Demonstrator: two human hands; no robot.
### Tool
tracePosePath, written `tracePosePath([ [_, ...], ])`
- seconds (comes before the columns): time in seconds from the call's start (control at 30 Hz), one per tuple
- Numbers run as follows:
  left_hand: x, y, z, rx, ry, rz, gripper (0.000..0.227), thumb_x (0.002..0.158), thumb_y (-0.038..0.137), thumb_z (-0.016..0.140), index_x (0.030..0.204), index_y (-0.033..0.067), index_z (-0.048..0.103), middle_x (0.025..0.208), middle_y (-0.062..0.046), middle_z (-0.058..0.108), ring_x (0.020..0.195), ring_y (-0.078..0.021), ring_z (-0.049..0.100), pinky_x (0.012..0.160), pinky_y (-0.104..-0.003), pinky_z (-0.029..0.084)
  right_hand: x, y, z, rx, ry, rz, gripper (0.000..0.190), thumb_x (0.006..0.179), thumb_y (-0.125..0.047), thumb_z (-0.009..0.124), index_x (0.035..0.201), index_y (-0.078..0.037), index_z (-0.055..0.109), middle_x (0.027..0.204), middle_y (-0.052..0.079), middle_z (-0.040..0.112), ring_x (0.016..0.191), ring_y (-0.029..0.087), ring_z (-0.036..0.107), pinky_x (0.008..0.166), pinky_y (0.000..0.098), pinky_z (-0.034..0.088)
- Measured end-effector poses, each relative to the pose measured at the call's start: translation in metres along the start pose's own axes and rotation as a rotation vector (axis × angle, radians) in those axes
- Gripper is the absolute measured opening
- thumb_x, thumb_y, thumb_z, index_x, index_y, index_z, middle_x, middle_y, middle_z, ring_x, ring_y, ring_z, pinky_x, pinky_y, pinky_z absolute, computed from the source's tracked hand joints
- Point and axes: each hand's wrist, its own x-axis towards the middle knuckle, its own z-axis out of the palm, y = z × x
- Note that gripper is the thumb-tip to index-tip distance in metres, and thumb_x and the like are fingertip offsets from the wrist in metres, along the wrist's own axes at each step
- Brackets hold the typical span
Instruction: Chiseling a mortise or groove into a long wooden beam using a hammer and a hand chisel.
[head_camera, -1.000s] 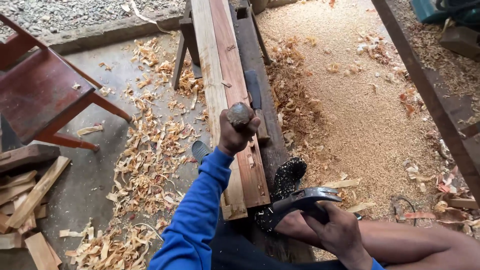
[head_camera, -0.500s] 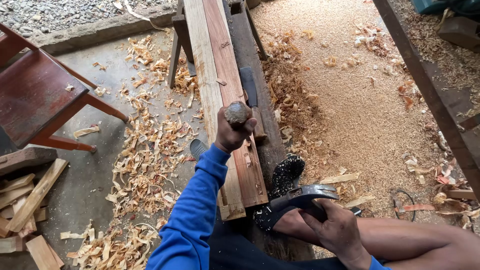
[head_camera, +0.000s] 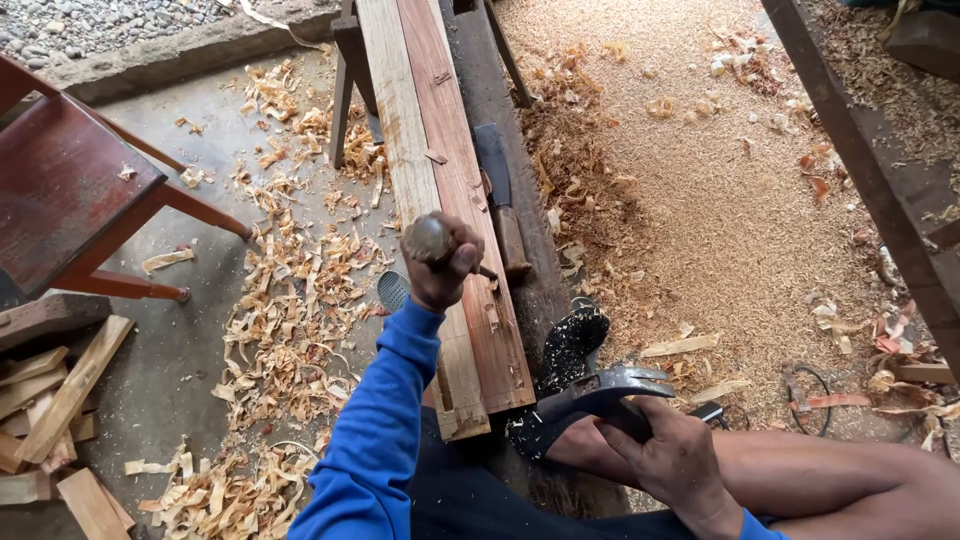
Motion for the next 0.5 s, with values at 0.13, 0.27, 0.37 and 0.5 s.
tracePosePath([
  [0.13, -0.011, 0.000, 0.000, 0.139, -0.066, 0.164, 0.024, 0.097, 0.024, 0.077, 0.096, 0.0056, 0.060, 0.077, -0.006, 0.065, 0.068, -0.0142, 0.063, 0.060, -0.029, 0.052, 0.000, 0.003, 0.002, 0.037, -0.013, 0.017, 0.039, 0.078, -0.035, 0.081, 0.099, -0.004, 0.070, 0.074, 0.012, 0.074, 0.065, 0.025, 0.077, 0.055, 0.0359, 0.058],
  [0.27, 0.003, 0.001, 0.021, 0.401, -0.060, 0.342, 0.032, 0.098, 0.025, 0.074, 0.102, 0.0021, 0.053, 0.084, -0.009, 0.065, 0.072, -0.0160, 0.067, 0.066, -0.029, 0.054, 0.035, -0.020, -0.027, 0.087, -0.178, 0.203, 0.030, 0.079, -0.030, 0.082, 0.093, -0.005, 0.072, 0.062, 0.011, 0.071, 0.056, 0.022, 0.068, 0.052, 0.0362, 0.054],
  [0.37, 0.017, 0.004, 0.020, 0.570, -0.086, 0.363, 0.031, 0.094, 0.024, 0.073, 0.098, 0.0010, 0.053, 0.083, -0.010, 0.065, 0.071, -0.0177, 0.067, 0.067, -0.030, 0.054, 0.080, -0.078, -0.074, 0.253, 0.011, -0.067, 0.032, 0.088, -0.025, 0.075, 0.107, -0.002, 0.064, 0.074, 0.004, 0.072, 0.065, 0.014, 0.068, 0.057, 0.0294, 0.054],
  [0.5, 0.028, 0.001, 0.022, 0.616, -0.111, 0.244, 0.016, 0.086, 0.018, 0.072, 0.085, 0.0029, 0.067, 0.075, -0.008, 0.065, 0.065, -0.0205, 0.065, 0.065, -0.032, 0.054, 0.129, -0.127, -0.090, 0.373, 0.229, -0.268, 0.034, 0.100, -0.027, 0.065, 0.119, -0.001, 0.053, 0.076, 0.000, 0.065, 0.064, 0.010, 0.066, 0.059, 0.0264, 0.051],
])
